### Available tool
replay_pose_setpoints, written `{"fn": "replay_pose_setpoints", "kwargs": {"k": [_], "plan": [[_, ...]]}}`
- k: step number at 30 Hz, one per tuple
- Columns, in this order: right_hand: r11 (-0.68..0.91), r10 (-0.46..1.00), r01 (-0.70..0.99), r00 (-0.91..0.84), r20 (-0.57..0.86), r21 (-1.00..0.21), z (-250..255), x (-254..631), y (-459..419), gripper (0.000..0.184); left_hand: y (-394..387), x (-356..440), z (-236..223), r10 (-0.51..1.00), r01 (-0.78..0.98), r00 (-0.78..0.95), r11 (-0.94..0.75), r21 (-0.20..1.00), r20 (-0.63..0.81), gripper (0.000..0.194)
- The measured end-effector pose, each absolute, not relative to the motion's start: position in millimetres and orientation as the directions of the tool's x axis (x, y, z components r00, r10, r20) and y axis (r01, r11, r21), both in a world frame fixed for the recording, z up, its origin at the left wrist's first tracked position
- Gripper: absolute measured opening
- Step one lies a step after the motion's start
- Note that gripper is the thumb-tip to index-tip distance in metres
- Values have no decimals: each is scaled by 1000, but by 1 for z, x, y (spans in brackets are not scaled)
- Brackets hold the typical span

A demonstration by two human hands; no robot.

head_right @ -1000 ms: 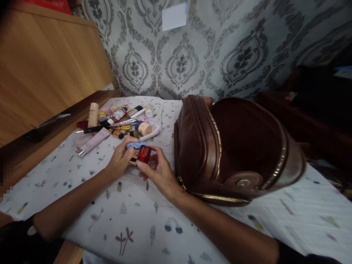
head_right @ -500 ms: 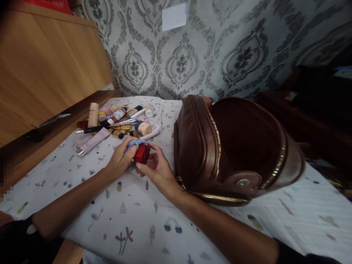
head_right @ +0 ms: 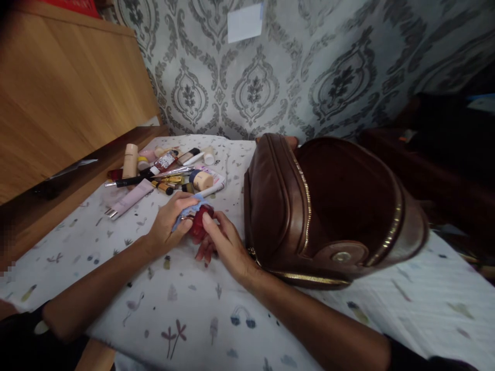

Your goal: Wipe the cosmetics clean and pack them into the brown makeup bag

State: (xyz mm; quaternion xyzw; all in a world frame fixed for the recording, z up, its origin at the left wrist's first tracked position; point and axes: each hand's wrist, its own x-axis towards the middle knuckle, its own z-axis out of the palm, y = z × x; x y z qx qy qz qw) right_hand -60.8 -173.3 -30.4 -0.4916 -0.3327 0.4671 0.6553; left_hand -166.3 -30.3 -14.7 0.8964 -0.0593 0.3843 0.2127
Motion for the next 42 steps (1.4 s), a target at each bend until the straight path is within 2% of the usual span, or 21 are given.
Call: {"fn": "replay_pose_setpoints", "kwargs": {"k": [4, 11, 16, 19, 21, 25, 28, 31, 37, 39, 42], "plan": [[92, 950, -283, 312, -1, -955, -33, -60, -171, 58, -33, -168, -15, 142, -186, 713, -906, 380, 687, 33], [200, 889, -234, 451, 76, -951, -31, -60, -170, 43, -38, -168, -14, 296, -137, 726, -823, 552, 621, 31], [189, 898, -348, 439, 18, -918, -31, -63, -172, 39, -40, -166, -16, 479, -35, 677, -738, 674, 559, 29], [219, 873, -379, 488, 7, -899, -34, -64, -171, 41, -40, -163, -18, 564, -67, 637, -639, 766, 526, 32], [259, 830, -328, 557, 36, -909, -37, -63, -170, 47, -41, -160, -17, 576, -104, 668, -555, 825, 471, 35], [262, 772, -175, 628, 98, -949, -44, -59, -167, 53, -45, -158, -11, 489, -85, 821, -405, 910, 294, 45], [235, 760, -154, 644, 83, -960, -45, -58, -167, 63, -46, -159, -7, 498, 9, 836, -436, 900, 233, 45], [234, 775, -178, 628, 73, -956, -40, -59, -167, 68, -46, -160, -6, 547, 82, 799, -510, 856, 250, 41], [267, 793, -171, 598, 115, -948, -32, -61, -170, 33, -47, -161, -8, 622, 144, 719, -571, 808, 311, 39], [301, 765, -151, 627, 144, -942, -35, -60, -170, 30, -47, -162, -8, 618, 129, 712, -583, 802, 334, 36], [306, 751, -186, 650, 117, -934, -40, -60, -169, 38, -43, -163, -7, 578, 61, 722, -602, 797, 381, 31]]}}
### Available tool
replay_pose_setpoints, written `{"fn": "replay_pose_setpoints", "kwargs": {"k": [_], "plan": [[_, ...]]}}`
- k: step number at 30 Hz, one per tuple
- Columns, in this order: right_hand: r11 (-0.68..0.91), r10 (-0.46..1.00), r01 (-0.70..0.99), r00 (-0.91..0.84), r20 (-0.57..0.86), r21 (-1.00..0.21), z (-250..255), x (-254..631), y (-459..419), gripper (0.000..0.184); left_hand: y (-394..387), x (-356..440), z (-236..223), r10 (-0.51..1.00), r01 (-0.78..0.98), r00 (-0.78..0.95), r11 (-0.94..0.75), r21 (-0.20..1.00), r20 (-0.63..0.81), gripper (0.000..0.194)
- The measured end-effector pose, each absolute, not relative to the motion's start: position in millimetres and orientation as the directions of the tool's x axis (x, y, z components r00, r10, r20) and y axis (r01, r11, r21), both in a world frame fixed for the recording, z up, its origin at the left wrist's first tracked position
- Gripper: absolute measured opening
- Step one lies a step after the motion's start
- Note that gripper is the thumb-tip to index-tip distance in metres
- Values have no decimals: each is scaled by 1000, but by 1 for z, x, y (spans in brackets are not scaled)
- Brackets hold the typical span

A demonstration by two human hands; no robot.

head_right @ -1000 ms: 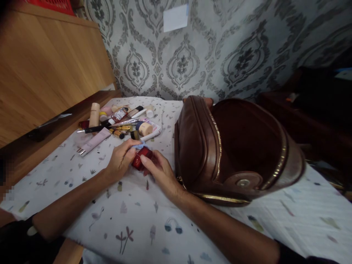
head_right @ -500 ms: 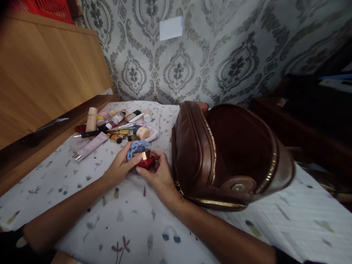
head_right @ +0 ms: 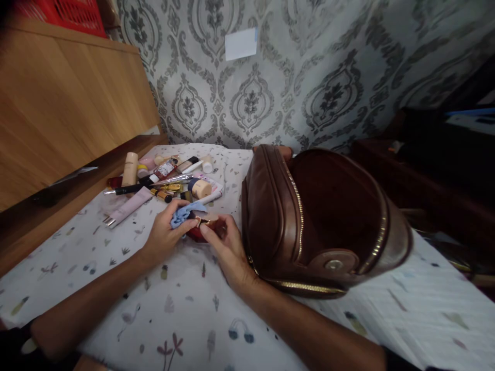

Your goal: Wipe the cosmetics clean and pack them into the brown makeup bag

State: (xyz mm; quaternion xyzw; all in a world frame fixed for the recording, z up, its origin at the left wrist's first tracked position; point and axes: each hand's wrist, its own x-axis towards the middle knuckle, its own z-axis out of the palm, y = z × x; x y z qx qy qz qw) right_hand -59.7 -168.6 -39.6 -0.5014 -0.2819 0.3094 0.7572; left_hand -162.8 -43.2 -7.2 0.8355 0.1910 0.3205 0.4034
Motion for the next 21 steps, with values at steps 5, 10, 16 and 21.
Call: {"fn": "replay_pose_setpoints", "kwargs": {"k": [5, 10, 16, 21], "plan": [[232, 788, -263, 615, 23, -936, -36, -61, -169, 56, -36, -164, -6, 466, -106, 727, -650, 753, 505, 22], [187, 852, -246, 523, 31, -951, -28, -62, -172, 47, -33, -166, -7, 333, -221, 736, -705, 674, 590, 31], [233, 833, -294, 553, 34, -927, -32, -62, -173, 45, -33, -164, -7, 206, -293, 739, -759, 582, 641, 44], [249, 822, -349, 569, 8, -903, -33, -62, -171, 45, -32, -164, -11, 306, -244, 791, -637, 731, 530, 52]]}}
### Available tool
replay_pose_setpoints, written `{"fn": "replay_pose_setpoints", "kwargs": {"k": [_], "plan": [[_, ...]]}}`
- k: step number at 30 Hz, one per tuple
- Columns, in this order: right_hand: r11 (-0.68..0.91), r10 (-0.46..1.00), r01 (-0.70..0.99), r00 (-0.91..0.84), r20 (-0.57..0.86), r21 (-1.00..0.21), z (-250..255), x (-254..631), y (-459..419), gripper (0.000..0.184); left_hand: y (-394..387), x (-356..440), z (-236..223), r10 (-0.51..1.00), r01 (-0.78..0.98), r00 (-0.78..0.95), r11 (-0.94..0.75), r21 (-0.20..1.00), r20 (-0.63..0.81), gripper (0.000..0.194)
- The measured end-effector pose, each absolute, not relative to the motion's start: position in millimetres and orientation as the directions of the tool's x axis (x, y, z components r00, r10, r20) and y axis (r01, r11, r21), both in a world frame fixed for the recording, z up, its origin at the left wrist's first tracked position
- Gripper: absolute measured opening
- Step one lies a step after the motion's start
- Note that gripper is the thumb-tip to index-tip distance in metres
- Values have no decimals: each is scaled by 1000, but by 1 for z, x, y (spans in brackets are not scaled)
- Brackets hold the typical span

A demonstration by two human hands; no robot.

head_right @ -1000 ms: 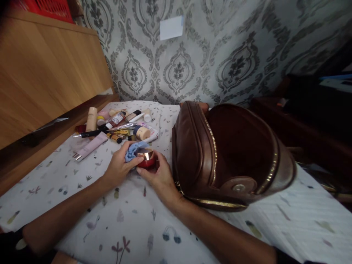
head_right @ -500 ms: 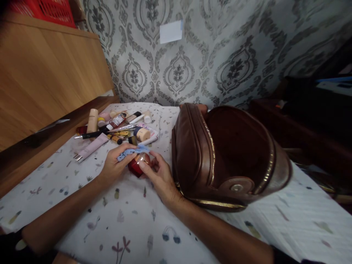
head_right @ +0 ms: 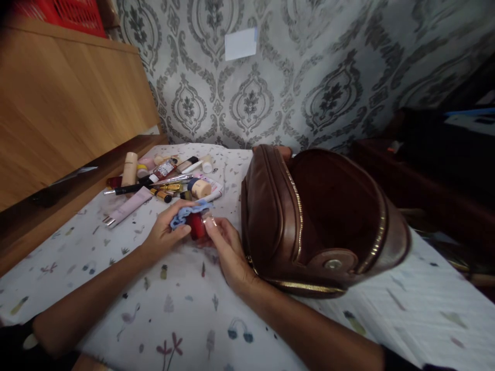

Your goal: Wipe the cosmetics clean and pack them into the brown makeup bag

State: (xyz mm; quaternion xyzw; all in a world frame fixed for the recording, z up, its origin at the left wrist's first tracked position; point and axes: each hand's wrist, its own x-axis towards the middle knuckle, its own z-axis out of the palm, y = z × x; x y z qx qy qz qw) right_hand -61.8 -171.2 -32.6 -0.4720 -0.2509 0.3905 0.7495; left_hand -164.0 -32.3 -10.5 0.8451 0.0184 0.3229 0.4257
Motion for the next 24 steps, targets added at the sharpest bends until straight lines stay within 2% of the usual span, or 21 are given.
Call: {"fn": "replay_pose_setpoints", "kwargs": {"k": [4, 9, 14, 18, 24], "plan": [[274, 802, -388, 597, -13, -880, -33, -62, -170, 45, -30, -163, -17, 307, -162, 856, -604, 780, 415, 82], [279, 821, -396, 571, 4, -875, -33, -62, -170, 43, -30, -162, -16, 312, -146, 860, -608, 781, 403, 68], [253, 836, -318, 547, 42, -914, -31, -62, -170, 44, -31, -163, -13, 347, -154, 848, -561, 813, 400, 59], [253, 828, -270, 558, 64, -929, -33, -61, -169, 40, -32, -163, -16, 392, -135, 833, -540, 831, 390, 61], [264, 808, -264, 585, 63, -928, -36, -61, -169, 42, -36, -164, -18, 443, -54, 854, -446, 893, 273, 70]]}}
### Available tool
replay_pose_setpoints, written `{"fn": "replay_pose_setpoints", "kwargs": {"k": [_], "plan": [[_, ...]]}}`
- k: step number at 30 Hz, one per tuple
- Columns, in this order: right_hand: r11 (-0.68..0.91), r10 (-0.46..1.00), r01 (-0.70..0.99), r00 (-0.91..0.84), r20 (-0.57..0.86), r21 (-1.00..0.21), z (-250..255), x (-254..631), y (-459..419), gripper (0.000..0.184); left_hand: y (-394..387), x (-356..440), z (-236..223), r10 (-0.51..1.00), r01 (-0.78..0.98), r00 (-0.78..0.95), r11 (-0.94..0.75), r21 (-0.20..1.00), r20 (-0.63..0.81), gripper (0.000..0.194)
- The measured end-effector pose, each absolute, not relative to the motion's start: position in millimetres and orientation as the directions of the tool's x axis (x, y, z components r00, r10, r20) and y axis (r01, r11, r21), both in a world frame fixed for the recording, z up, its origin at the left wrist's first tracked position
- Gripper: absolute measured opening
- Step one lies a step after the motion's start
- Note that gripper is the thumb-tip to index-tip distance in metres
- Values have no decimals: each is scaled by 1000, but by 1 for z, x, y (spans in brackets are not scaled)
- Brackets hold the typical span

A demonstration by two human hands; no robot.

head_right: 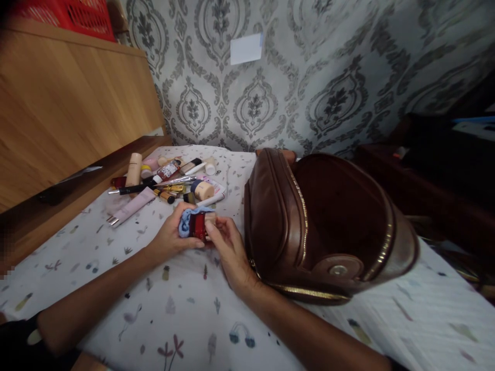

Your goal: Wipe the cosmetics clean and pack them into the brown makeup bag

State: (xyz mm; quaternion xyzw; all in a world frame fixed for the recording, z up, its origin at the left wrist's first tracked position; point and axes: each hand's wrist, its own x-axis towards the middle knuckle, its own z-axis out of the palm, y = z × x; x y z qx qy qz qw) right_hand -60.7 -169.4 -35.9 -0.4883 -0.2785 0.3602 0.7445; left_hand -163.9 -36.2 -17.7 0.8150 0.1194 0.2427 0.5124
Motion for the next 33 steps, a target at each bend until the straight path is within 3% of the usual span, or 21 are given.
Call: {"fn": "replay_pose_setpoints", "kwargs": {"k": [4, 9, 15, 24, 33], "plan": [[261, 824, -283, 563, 61, -923, -35, -61, -172, 58, -34, -164, -15, 454, -61, 851, -413, 909, 263, 74], [285, 814, -303, 578, 62, -909, -34, -61, -172, 45, -31, -163, -13, 370, -58, 884, -522, 851, 287, 71], [265, 817, -260, 571, 73, -929, -33, -61, -170, 33, -32, -161, -12, 234, -249, 832, -653, 715, 504, 54], [229, 852, -340, 523, 19, -912, -32, -61, -172, 60, -36, -166, -14, 486, -34, 788, -577, 816, 377, 54], [201, 835, -339, 550, -21, -919, -34, -61, -171, 46, -29, -164, -15, 218, -205, 872, -649, 732, 437, 63]]}}
